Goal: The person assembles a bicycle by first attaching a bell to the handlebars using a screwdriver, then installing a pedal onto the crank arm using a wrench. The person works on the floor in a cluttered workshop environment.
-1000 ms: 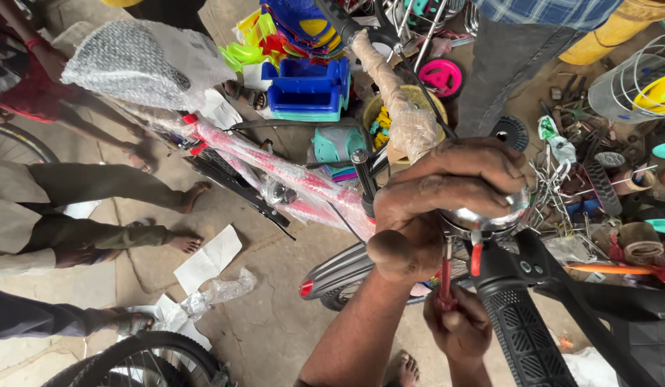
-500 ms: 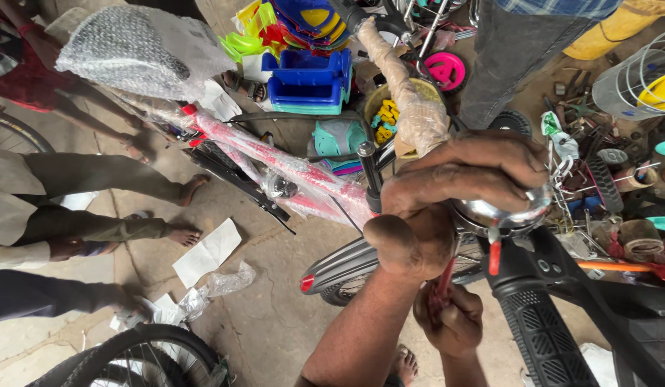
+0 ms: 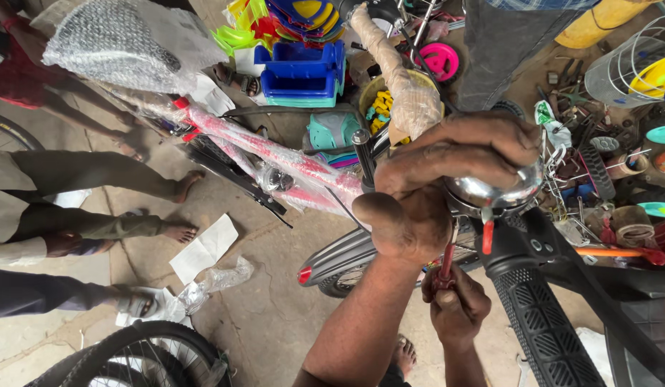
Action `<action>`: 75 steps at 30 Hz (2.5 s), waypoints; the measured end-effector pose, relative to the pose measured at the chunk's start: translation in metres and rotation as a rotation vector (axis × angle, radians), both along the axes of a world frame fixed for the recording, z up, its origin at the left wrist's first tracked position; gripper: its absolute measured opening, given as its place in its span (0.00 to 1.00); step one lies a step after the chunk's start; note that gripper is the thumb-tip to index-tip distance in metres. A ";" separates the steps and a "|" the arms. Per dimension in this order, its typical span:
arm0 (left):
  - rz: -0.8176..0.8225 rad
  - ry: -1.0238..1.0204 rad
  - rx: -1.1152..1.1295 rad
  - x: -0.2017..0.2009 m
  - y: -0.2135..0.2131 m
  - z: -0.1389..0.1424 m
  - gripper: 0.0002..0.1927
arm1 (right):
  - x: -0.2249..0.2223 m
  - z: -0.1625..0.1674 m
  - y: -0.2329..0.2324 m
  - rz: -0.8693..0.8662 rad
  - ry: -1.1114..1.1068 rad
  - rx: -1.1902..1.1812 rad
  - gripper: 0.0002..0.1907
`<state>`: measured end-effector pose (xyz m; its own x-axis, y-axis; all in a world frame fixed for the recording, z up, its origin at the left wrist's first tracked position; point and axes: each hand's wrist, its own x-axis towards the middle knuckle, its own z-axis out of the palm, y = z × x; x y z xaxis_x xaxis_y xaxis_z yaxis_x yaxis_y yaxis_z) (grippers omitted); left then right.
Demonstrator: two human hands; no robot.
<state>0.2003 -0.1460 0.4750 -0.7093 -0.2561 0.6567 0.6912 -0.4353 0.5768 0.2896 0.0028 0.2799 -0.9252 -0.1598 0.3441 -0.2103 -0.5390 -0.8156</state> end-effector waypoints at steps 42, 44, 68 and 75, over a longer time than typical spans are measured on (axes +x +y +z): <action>0.052 0.076 0.032 -0.001 0.002 -0.007 0.55 | 0.011 0.001 0.010 -0.015 -0.002 0.002 0.23; 0.033 0.076 0.048 -0.002 0.002 -0.007 0.54 | 0.016 0.000 0.006 -0.414 0.177 0.477 0.20; 0.089 0.011 0.046 0.003 0.000 -0.003 0.52 | 0.027 0.011 0.024 1.062 -0.707 -0.640 0.20; 0.338 -0.283 0.057 0.027 -0.011 0.028 0.39 | 0.050 0.072 0.021 0.572 -0.888 -0.207 0.24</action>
<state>0.2272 -0.1573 0.5032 -0.7291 -0.5348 0.4270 0.6186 -0.2482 0.7455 0.3394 0.0240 0.3521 -0.6644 -0.6636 -0.3438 0.7391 -0.5149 -0.4343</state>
